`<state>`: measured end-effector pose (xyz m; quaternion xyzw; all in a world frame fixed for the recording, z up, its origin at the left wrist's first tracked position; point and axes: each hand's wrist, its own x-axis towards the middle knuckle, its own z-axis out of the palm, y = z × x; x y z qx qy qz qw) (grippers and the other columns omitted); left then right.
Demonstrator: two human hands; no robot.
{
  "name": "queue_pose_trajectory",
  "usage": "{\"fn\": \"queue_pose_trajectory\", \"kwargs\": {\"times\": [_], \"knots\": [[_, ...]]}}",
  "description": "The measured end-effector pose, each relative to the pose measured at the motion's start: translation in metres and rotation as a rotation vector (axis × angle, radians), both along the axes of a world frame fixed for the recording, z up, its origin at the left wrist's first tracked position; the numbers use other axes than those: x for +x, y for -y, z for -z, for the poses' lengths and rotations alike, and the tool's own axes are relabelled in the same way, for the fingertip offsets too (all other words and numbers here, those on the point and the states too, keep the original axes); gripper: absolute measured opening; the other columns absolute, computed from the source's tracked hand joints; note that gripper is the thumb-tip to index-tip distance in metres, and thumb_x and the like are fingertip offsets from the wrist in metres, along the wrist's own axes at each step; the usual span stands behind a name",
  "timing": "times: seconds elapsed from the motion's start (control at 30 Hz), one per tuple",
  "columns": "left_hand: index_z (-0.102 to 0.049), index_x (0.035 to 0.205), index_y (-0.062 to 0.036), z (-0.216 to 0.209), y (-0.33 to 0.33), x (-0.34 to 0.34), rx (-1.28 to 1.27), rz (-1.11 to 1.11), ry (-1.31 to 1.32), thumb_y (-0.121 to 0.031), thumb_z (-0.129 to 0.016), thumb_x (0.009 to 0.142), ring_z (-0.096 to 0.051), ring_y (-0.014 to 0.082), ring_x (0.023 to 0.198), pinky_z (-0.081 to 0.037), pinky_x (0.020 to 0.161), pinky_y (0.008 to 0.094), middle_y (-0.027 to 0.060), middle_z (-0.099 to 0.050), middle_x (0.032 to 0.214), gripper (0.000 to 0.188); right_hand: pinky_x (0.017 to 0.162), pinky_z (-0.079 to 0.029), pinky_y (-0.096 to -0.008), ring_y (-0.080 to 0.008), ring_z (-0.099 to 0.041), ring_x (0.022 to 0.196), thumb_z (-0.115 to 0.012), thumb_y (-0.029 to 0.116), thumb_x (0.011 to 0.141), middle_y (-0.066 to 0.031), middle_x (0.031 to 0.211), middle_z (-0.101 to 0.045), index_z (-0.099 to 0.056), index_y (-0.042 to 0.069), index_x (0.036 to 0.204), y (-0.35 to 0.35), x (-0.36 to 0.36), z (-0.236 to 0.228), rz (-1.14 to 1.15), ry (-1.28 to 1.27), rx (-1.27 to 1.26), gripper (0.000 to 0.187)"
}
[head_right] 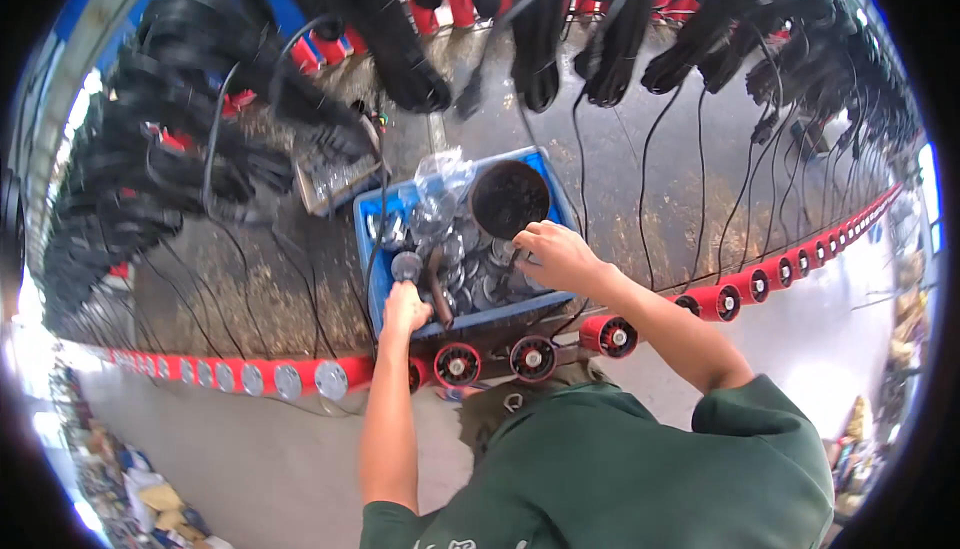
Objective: The person assembles cylindrical electronic or siren components by hand, placing silver caps onto red cylinders and securing them with pliers and a hammer before placing them in a row on a long workbench.
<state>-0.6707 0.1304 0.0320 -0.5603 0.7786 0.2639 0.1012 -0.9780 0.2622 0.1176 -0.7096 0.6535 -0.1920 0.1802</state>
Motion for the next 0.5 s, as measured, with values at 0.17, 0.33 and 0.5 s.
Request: {"fn": "queue_pose_trajectory", "kwargs": {"times": [0.17, 0.33, 0.5], "knots": [[-0.068, 0.132, -0.0022, 0.027, 0.008, 0.02, 0.007, -0.019, 0.284, -0.024, -0.083, 0.081, -0.066, 0.0452, 0.125, -0.055, 0.106, 0.0498, 0.0257, -0.06, 0.141, 0.058, 0.082, -0.059, -0.049, -0.0415, -0.071, 0.096, -0.066, 0.006, 0.088, -0.0185, 0.106, -0.068, -0.068, 0.002, 0.107, 0.039, -0.011, 0.034, 0.203, 0.023, -0.065, 0.02], [-0.075, 0.115, -0.0074, 0.001, 0.018, -0.013, -0.051, 0.352, 0.243, -0.017, -0.082, 0.082, -0.07, 0.0423, 0.114, -0.057, 0.097, 0.05, 0.0207, -0.073, 0.115, 0.035, 0.072, -0.063, -0.0377, -0.0259, -0.079, 0.086, -0.071, 0.012, 0.088, -0.0117, 0.095, -0.078, -0.077, 0.008, 0.094, 0.076, -0.033, 0.054, 0.235, -0.311, -0.052, 0.01], [-0.08, 0.099, -0.0061, 0.003, 0.005, 0.006, -0.172, 0.349, 0.208, -0.01, -0.08, 0.077, -0.074, 0.0417, 0.097, -0.059, 0.085, 0.0481, 0.023, -0.076, 0.097, 0.022, 0.07, -0.062, -0.0382, -0.0266, -0.08, 0.084, -0.07, 0.014, 0.085, -0.0119, 0.088, -0.08, -0.082, 0.01, 0.082, 0.085, -0.034, 0.055, 0.187, -0.273, -0.083, 0.013]]}}
